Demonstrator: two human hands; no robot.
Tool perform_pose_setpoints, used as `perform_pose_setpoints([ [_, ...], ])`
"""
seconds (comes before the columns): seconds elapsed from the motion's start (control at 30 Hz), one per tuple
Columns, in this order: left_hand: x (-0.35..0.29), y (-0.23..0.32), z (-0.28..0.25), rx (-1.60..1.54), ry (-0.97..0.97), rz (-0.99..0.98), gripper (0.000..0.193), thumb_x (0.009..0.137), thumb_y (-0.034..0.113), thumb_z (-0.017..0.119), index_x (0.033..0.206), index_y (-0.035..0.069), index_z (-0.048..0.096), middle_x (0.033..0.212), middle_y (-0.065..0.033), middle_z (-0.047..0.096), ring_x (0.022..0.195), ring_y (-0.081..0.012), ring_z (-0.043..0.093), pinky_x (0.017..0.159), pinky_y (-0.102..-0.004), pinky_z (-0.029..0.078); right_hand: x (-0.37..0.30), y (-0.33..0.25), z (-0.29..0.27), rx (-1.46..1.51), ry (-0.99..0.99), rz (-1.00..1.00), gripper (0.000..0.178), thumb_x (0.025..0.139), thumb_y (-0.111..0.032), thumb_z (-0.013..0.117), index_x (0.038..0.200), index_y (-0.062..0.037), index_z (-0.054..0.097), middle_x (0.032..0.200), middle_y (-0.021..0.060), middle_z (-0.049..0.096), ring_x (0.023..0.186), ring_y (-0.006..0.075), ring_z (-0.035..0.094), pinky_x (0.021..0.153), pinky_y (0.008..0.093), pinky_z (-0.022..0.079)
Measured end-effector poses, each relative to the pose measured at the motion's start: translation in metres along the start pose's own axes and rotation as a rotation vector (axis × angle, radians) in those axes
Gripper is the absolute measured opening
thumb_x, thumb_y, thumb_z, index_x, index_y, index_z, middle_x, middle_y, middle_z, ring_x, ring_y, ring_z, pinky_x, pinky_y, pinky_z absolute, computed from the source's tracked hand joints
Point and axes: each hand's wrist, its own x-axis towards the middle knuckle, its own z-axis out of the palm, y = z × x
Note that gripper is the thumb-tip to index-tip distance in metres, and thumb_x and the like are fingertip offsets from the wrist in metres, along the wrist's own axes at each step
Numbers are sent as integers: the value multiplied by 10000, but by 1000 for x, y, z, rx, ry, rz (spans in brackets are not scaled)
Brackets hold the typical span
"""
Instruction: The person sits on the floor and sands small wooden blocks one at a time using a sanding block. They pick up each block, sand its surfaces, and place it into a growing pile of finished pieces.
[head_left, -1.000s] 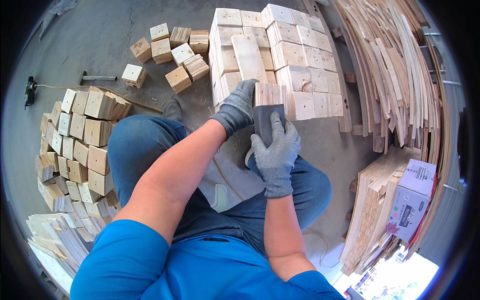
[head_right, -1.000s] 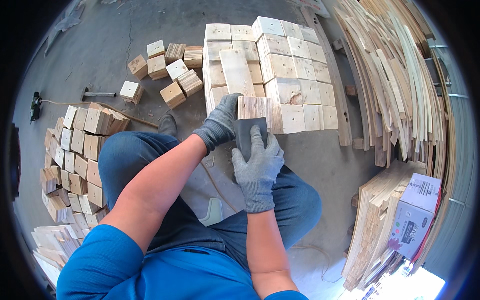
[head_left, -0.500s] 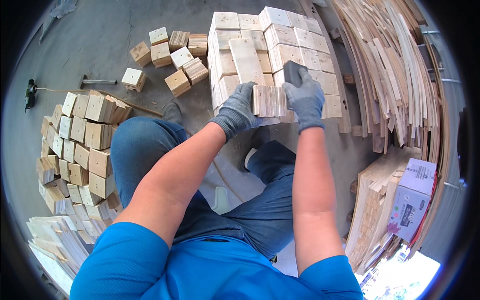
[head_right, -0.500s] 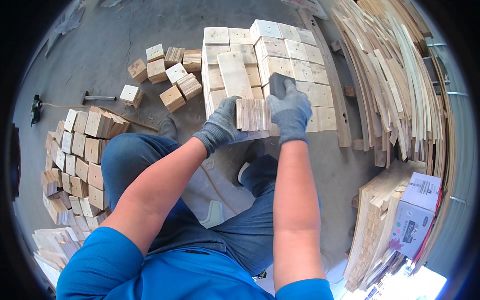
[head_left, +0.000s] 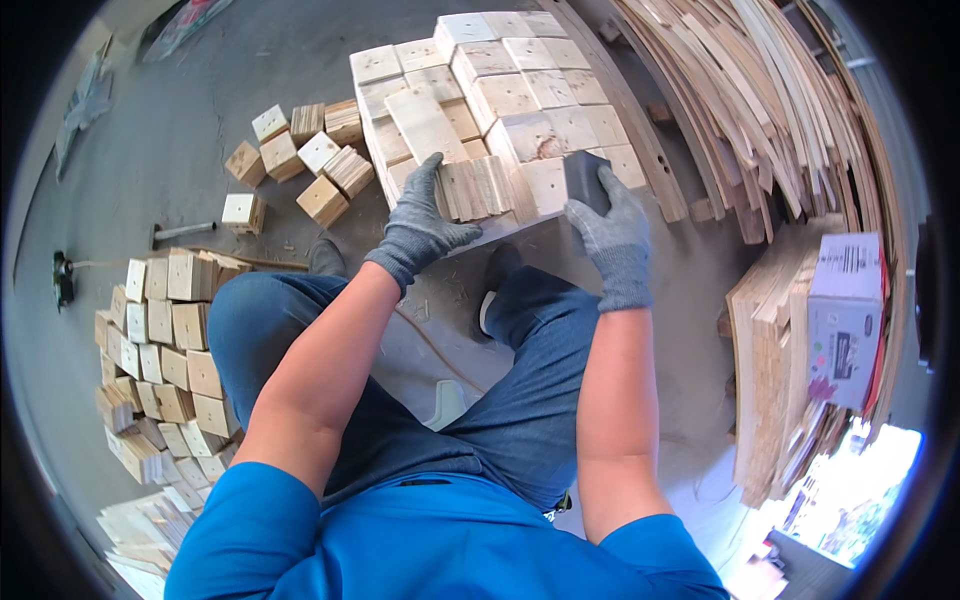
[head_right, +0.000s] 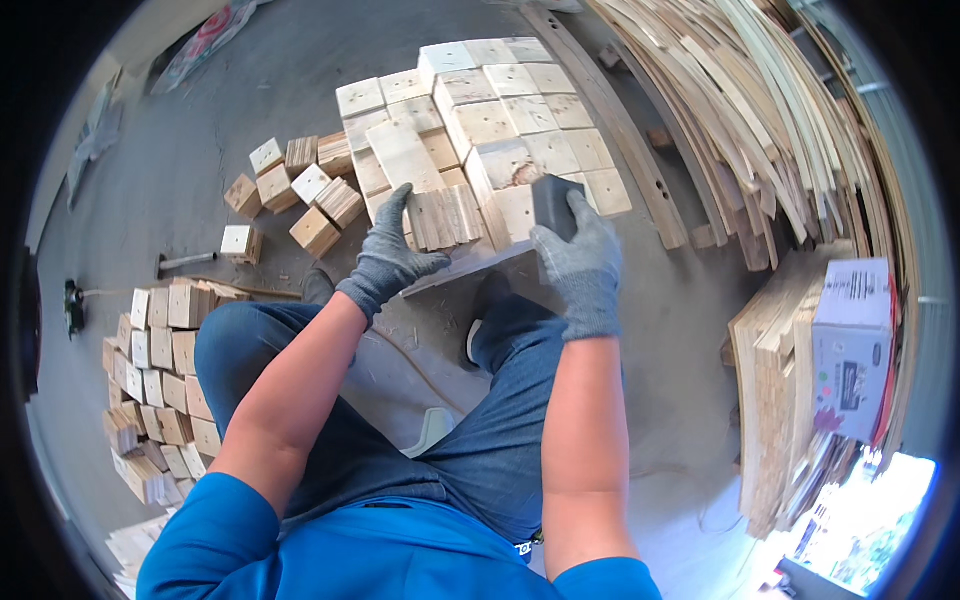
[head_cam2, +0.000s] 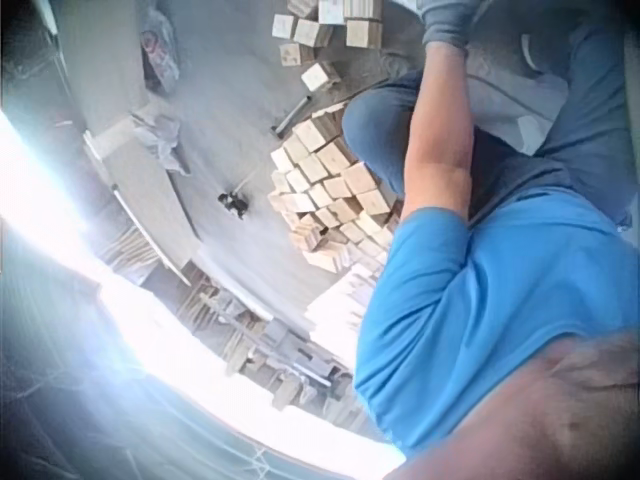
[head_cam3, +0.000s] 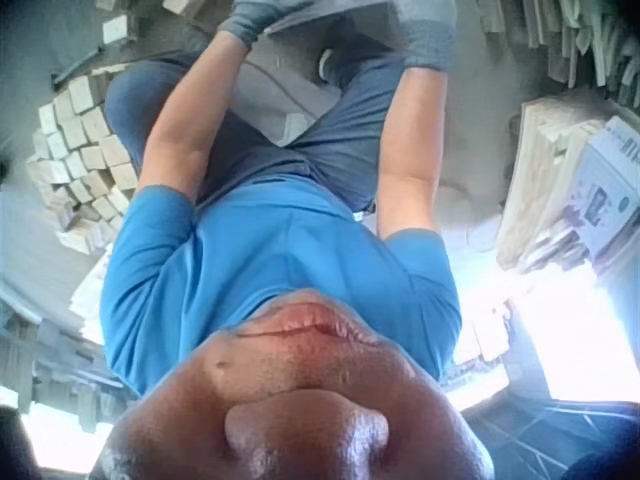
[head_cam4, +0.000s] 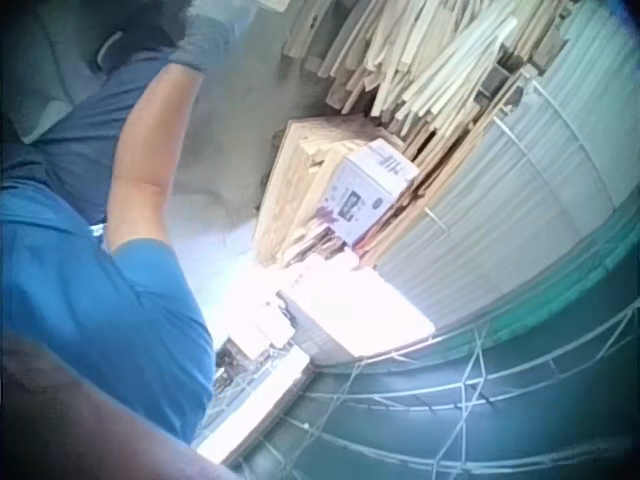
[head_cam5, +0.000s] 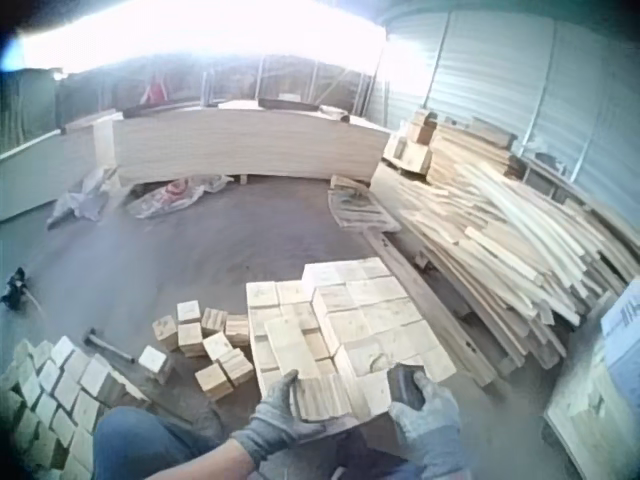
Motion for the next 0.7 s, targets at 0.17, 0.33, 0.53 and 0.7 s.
perform_pose_setpoints([
  [0.17,12,12,-11,100,-96,-15,1270,628,398,1032,1651,34,374,1561,-259,521,1461,-411,520,1256,-458,433,6,-10,6,19,-29,35,791,793,-377,890,1491,-86,660,1320,271,714,1238,418,690,1086,478,548],
  [0.33,19,18,-13,140,-139,-44,1167,639,331,1037,1593,12,445,1508,-215,570,1404,-355,571,1209,-433,485,4,-19,0,41,4,28,756,813,-370,899,1481,-100,670,1344,252,695,1248,402,685,1101,482,548],
  [0.53,20,22,-9,145,-1,172,1051,620,215,1029,1512,40,502,1425,-196,591,1316,-363,607,1162,-441,515,4,-12,-3,55,22,26,765,816,-359,898,1488,-84,659,1355,245,694,1290,396,660,1135,478,521],
  [0.7,23,8,6,220,186,495,1021,631,143,981,1517,75,478,1469,-215,552,1394,-443,544,1167,-496,509,2,-16,-4,81,46,-12,763,810,-352,904,1472,-57,665,1368,242,692,1288,395,659,1139,478,515],
])
